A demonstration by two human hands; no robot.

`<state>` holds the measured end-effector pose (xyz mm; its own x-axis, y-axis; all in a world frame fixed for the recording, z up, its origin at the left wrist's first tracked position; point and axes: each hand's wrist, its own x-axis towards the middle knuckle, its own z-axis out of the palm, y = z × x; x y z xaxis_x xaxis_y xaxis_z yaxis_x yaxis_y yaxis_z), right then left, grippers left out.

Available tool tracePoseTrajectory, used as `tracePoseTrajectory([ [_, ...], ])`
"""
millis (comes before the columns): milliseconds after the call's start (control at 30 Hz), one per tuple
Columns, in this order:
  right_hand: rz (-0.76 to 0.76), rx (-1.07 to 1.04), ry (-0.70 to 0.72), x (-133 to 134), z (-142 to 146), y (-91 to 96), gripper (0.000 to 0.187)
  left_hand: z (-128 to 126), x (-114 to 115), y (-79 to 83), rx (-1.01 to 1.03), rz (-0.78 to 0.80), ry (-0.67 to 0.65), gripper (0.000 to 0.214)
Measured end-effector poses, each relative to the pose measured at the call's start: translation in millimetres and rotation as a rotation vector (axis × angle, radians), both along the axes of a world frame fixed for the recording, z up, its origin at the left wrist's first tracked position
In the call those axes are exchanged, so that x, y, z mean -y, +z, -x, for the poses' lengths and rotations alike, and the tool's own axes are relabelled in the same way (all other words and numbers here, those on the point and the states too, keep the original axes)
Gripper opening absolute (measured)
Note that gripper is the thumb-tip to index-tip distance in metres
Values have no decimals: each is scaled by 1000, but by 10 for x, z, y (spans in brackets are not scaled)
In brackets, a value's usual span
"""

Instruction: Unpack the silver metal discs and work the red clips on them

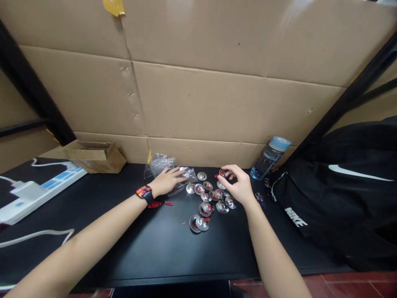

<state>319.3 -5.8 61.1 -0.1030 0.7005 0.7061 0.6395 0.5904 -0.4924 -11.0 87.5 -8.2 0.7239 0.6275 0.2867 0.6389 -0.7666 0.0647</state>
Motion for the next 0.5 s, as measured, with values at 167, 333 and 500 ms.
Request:
tracePoseTrajectory([
  [167,15,11,3,-8,-6,-3,20,368,-181,136,-46,-82,-15,36],
  [333,33,20,-14,5,-45,20,19,670,52,315,99,-126,151,33],
  [500,75,-15,22,38,-23,18,22,545,629,249,138,210,-77,32],
])
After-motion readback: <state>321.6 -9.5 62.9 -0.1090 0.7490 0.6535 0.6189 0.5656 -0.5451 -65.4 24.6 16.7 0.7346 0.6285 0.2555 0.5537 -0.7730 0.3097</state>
